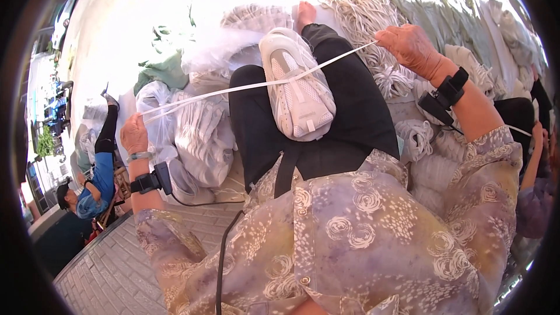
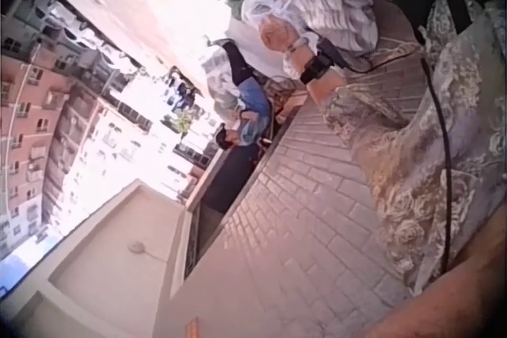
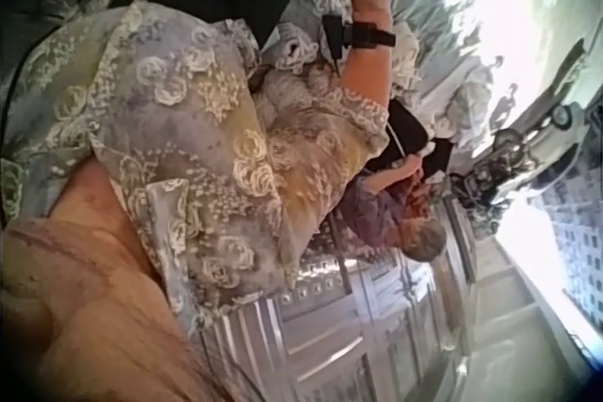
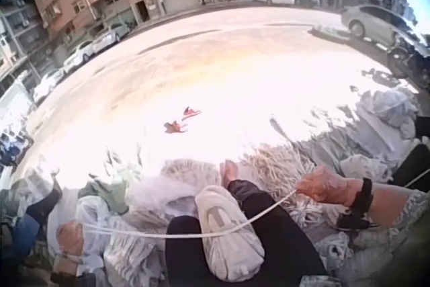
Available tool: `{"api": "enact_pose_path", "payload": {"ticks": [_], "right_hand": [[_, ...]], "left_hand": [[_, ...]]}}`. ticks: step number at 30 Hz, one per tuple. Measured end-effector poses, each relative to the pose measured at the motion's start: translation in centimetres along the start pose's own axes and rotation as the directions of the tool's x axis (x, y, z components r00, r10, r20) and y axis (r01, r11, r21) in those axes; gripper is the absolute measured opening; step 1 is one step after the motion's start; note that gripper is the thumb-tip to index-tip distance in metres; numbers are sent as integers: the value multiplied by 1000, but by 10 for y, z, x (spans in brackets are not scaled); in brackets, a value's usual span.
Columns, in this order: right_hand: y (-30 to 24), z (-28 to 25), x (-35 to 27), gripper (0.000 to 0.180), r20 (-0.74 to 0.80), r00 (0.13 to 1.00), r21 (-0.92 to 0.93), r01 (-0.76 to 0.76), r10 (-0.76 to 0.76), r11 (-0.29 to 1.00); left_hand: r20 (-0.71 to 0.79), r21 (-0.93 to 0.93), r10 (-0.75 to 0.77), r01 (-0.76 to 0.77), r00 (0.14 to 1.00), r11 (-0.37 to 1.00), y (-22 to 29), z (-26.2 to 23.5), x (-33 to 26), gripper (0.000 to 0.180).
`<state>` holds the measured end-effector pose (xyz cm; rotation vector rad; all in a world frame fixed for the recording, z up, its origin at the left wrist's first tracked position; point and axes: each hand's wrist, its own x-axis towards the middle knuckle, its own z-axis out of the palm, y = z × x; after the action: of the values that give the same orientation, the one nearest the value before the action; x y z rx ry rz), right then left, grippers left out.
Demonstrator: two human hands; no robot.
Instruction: Lacing and tying several pairs of white sneakers while seated in an outdoor manufacturing area.
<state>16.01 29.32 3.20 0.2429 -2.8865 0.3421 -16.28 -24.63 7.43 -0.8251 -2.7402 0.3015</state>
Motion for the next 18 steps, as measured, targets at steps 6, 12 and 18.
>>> {"api": "enact_pose_path", "payload": {"ticks": [6, 12, 18], "right_hand": [[41, -77, -38, 17, -106, 990, -105, -100, 88, 990], [176, -145, -159, 38, -214, 883, 79, -411, 418, 908], [140, -200, -124, 36, -129, 991, -273, -81, 46, 959]], "left_hand": [[-123, -153, -261, 242, 957, 958, -106, -57, 7, 25], [-125, -335, -357, 299, 926, 893, -109, -82, 39, 28], [-256, -181, -310, 270, 916, 946, -171, -141, 41, 31]]}}
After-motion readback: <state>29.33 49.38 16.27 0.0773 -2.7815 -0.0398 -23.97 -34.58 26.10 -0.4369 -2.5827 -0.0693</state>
